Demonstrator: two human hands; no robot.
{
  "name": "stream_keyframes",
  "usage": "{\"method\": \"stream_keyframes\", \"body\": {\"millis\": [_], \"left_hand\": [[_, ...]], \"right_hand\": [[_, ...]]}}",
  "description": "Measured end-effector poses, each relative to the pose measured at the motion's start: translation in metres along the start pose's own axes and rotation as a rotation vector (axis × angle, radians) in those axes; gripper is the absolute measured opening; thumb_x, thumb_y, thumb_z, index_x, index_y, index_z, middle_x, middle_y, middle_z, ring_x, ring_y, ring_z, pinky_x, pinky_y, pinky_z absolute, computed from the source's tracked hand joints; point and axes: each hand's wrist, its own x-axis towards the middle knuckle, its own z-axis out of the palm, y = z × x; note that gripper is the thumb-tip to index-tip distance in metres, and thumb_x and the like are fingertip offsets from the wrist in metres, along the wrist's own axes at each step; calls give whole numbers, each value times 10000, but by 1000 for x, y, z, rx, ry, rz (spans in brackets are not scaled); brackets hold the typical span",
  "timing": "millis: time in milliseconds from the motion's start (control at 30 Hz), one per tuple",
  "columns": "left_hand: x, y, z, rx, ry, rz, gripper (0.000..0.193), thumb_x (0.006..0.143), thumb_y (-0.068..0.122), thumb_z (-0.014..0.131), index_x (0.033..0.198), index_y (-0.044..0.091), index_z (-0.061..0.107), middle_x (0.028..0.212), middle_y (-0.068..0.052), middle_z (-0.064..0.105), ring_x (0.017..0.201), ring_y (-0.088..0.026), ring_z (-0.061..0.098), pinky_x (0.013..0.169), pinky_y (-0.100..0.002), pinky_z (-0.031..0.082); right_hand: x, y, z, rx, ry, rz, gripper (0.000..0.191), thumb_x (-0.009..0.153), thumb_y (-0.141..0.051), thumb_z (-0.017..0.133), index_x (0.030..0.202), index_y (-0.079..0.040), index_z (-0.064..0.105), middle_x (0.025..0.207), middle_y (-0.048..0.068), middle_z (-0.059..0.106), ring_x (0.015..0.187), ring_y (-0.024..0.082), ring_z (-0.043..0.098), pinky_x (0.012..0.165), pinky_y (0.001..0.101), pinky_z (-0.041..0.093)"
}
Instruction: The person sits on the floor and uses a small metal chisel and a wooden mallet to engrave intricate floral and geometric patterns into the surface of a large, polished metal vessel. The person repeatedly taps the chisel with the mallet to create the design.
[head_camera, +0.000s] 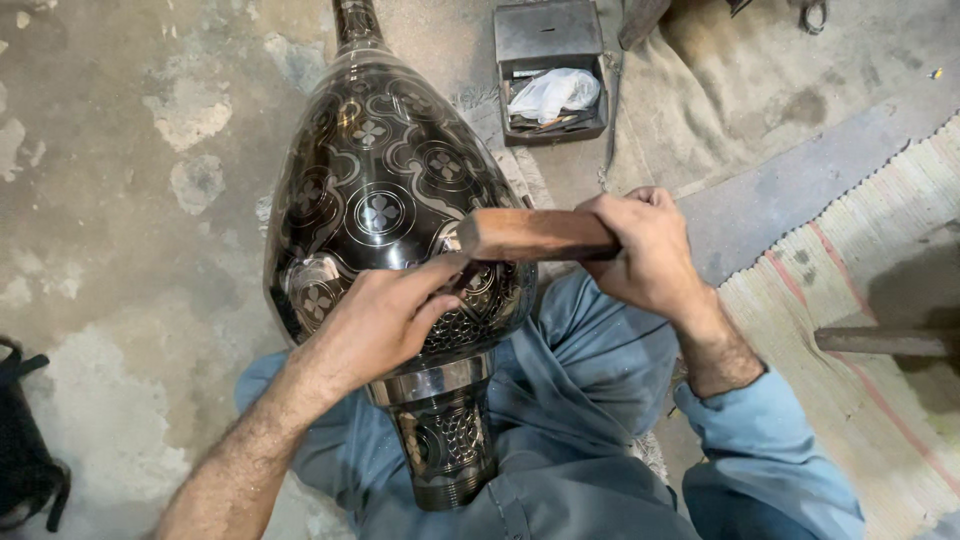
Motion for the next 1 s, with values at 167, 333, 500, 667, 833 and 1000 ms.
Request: {"method": "stream_keyframes", "body": {"millis": [167,333,500,667,833,1000], "left_hand": [[-18,-1,12,-63,-13,-331,406,954,165,702,1329,40,608,1020,-162,785,847,-263,798,724,-392,661],[-33,-3,27,-38,171,-267,389,954,134,713,1304,-4,616,1083,-184,775,994,-293,783,825,-387,653],[-45,-2,37,-55,238,-396,286,937,119,742,1186,12,653,1076,-157,786,930,-236,809,713,-317,694],[-52,-4,45,-171,348,-291,273,946,11,715,1195,-23,608,1094,-141,788,1026,-227,791,845,-336,668],[-57,-17,32,-530,517,-321,327,976,-60,662,1274,-24,533,1142,-127,745,1083,-202,739,963,-317,620],[-49,-25,13,-725,370,-392,351,959,-58,681,1275,-21,533,1122,-131,731,1104,-181,733,967,-308,619]], "right_hand": [[24,-8,-20,246,-118,90,352,881,-99,827,1083,-41,545,984,116,750,925,215,766,765,320,602],[51,-25,-37,127,-191,42,388,813,-119,845,1112,-59,606,923,98,739,867,270,762,783,408,569],[73,-50,-63,-182,-191,-211,417,696,-147,779,1073,-76,615,843,75,695,796,300,721,790,495,483],[74,-60,-58,-587,-386,-163,283,829,-99,792,1053,-100,618,821,51,698,778,306,720,814,540,505],[43,-31,-43,31,-97,9,538,753,-131,876,1189,-11,585,925,127,697,816,260,705,750,366,542],[-20,-12,31,806,131,332,365,903,-69,789,1207,-23,591,1020,56,680,947,137,679,838,310,575]]}}
